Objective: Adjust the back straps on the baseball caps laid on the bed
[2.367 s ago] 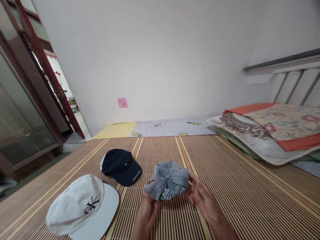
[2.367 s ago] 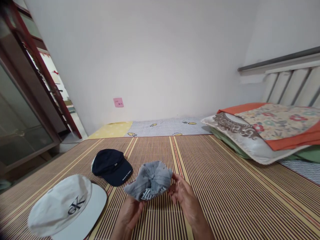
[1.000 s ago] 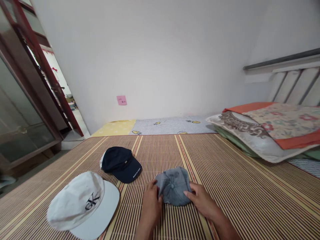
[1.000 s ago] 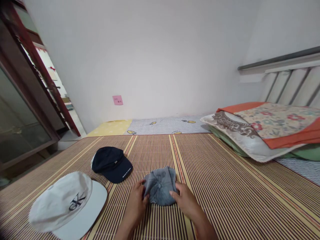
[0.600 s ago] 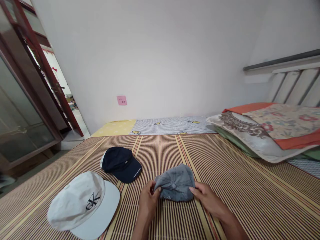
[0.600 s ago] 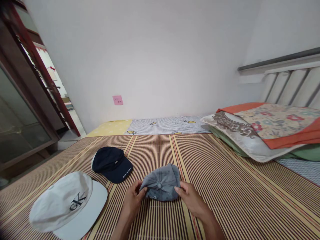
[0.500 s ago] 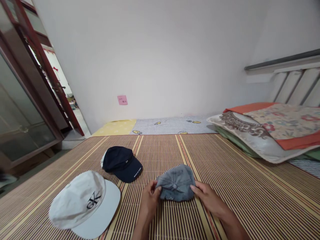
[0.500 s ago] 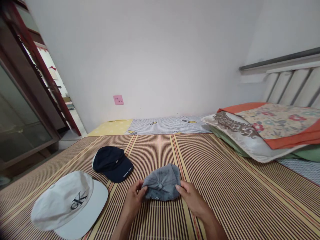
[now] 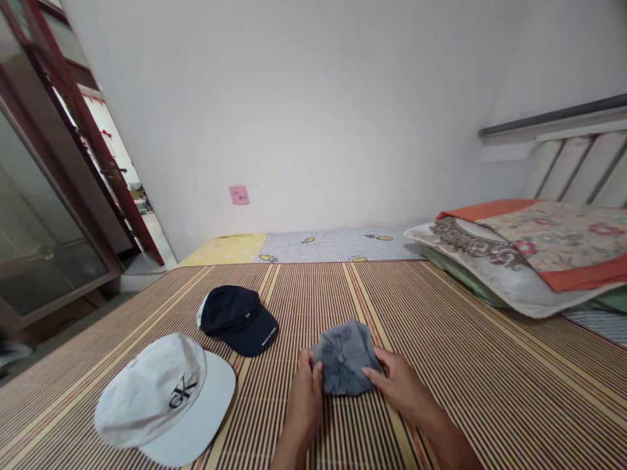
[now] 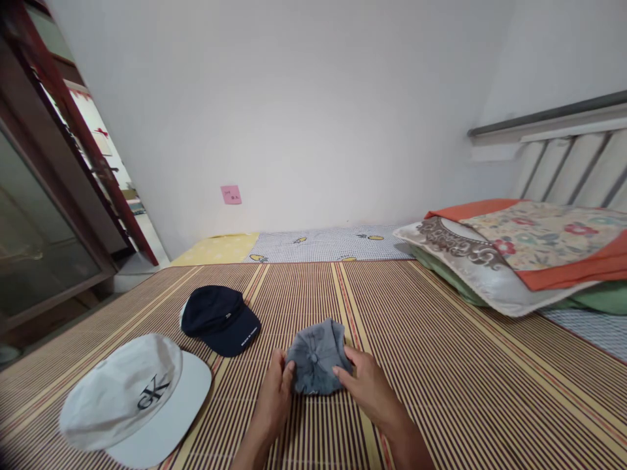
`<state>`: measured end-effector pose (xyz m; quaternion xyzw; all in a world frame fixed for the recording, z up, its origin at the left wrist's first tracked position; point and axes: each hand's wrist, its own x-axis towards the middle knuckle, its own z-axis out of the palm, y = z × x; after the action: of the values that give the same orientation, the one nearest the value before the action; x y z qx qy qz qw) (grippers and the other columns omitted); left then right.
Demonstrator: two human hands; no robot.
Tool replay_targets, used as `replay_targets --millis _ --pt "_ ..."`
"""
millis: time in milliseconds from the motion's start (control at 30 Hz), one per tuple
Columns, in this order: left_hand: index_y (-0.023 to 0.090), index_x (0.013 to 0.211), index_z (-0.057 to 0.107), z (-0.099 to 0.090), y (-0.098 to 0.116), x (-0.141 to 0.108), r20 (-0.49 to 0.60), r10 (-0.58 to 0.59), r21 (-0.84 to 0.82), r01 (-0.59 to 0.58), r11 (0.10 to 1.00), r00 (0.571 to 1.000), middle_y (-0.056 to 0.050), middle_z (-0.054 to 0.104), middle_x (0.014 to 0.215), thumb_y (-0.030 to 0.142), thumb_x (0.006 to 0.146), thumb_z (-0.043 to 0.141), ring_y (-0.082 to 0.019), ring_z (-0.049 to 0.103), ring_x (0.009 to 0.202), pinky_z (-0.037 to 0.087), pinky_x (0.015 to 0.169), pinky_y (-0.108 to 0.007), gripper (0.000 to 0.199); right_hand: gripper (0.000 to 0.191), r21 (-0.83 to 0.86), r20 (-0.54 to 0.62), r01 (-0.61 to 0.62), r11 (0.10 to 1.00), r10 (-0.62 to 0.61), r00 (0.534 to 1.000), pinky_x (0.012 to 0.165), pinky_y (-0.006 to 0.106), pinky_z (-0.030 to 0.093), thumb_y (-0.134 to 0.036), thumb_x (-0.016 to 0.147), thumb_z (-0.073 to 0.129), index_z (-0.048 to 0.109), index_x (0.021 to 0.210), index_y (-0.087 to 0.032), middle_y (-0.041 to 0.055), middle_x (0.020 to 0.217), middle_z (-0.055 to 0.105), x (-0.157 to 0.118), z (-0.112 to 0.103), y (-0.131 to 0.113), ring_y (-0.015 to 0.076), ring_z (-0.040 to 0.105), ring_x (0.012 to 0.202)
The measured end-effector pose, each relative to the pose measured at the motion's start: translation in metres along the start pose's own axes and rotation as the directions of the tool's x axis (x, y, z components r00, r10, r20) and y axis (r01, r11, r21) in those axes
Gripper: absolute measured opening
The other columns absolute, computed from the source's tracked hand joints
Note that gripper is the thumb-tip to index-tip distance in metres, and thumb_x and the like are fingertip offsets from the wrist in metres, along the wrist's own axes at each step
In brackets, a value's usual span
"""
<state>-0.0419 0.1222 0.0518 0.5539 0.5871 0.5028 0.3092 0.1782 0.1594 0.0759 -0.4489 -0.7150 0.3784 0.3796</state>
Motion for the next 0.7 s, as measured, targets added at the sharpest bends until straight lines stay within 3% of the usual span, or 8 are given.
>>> replay_targets --millis 100,200,300,433,500,567,633,700 --pt "0.026 0.086 0.043 0.001 0.001 0.000 0.089 0.007 -0.127 0.004 0.992 0.996 0.002 0.054 0.080 0.042 0.089 0.059 -0.018 0.056 0.074 0.047 0.070 -0.029 0.022 0.020 -0.126 -0.057 -0.073 0.989 0.066 0.996 0.087 0.038 0.055 -0.028 0.084 0.066 0.078 0.099 -0.020 0.0103 0.094 0.078 0.001 0.004 0.016 0.0294 0.073 0.095" --pt "0.025 0.095 0.049 -0.009 0.002 0.002 0.203 -0.018 -0.213 0.062 0.975 0.979 0.001 0.058 0.086 0.031 0.077 0.070 -0.018 0.058 0.079 0.048 0.072 -0.029 0.029 0.021 -0.098 -0.062 -0.068 0.993 0.062 0.996 0.089 0.038 0.054 -0.025 0.082 0.067 0.078 0.100 -0.021 0.0097 0.095 0.078 0.002 0.004 0.027 0.0298 0.073 0.098" --pt "0.022 0.117 0.060 -0.026 -0.002 0.006 0.198 -0.033 -0.104 0.054 0.993 0.980 -0.009 0.067 0.110 0.029 0.071 0.076 -0.026 0.063 0.104 0.050 0.092 -0.038 0.049 0.024 -0.068 -0.003 -0.057 0.996 0.057 0.998 0.088 0.038 0.054 -0.026 0.084 0.066 0.076 0.105 -0.021 0.0103 0.101 0.079 0.001 0.003 0.027 0.0294 0.073 0.100" --pt "0.024 0.125 0.067 -0.039 -0.014 0.009 0.176 0.043 0.034 -0.049 0.998 0.983 -0.015 0.063 0.140 0.038 0.074 0.076 -0.034 0.054 0.135 0.040 0.114 -0.047 0.054 0.015 -0.253 0.008 -0.132 0.958 0.138 0.990 0.080 0.035 0.050 -0.029 0.086 0.066 0.073 0.096 -0.019 0.0107 0.097 0.077 -0.002 0.003 0.019 0.0291 0.072 0.094" --pt "0.020 0.135 0.060 -0.035 -0.020 0.010 0.189 -0.030 0.001 0.030 1.000 0.981 -0.015 0.072 0.121 0.047 0.085 0.065 -0.031 0.068 0.114 0.051 0.100 -0.045 0.058 0.005 -0.318 -0.005 -0.141 0.937 0.147 0.989 0.075 0.033 0.047 -0.024 0.085 0.066 0.069 0.085 -0.020 0.0084 0.089 0.074 -0.003 0.004 0.016 0.0268 0.071 0.089" --pt "0.015 0.146 0.046 -0.026 -0.023 0.010 0.195 -0.162 -0.075 0.179 0.981 0.967 -0.006 0.073 0.085 0.059 0.089 0.054 -0.025 0.071 0.074 0.056 0.072 -0.039 0.072 0.009 -0.343 -0.015 -0.125 0.931 0.127 0.992 0.072 0.031 0.043 -0.018 0.083 0.065 0.063 0.075 -0.021 0.0053 0.081 0.070 -0.003 0.006 0.017 0.0238 0.068 0.082" --pt "0.013 0.149 0.036 -0.016 -0.025 0.012 0.207 -0.254 -0.145 0.286 0.947 0.945 0.002 0.067 0.066 0.066 0.088 0.049 -0.020 0.062 0.050 0.048 0.054 -0.033 0.081 0.015 -0.353 -0.028 -0.111 0.929 0.108 0.994 0.070 0.030 0.040 -0.013 0.081 0.064 0.059 0.070 -0.022 0.0035 0.075 0.067 -0.003 0.008 0.020 0.0222 0.065 0.077" --pt "0.014 0.139 0.043 -0.008 -0.026 0.014 0.221 -0.298 -0.167 0.337 0.927 0.929 0.004 0.065 0.059 0.067 0.086 0.048 -0.017 0.058 0.042 0.040 0.047 -0.028 0.075 0.017 -0.352 -0.034 -0.097 0.931 0.091 0.995 0.070 0.030 0.039 -0.010 0.080 0.063 0.058 0.068 -0.022 0.0036 0.075 0.066 -0.002 0.009 0.021 0.0223 0.064 0.077"
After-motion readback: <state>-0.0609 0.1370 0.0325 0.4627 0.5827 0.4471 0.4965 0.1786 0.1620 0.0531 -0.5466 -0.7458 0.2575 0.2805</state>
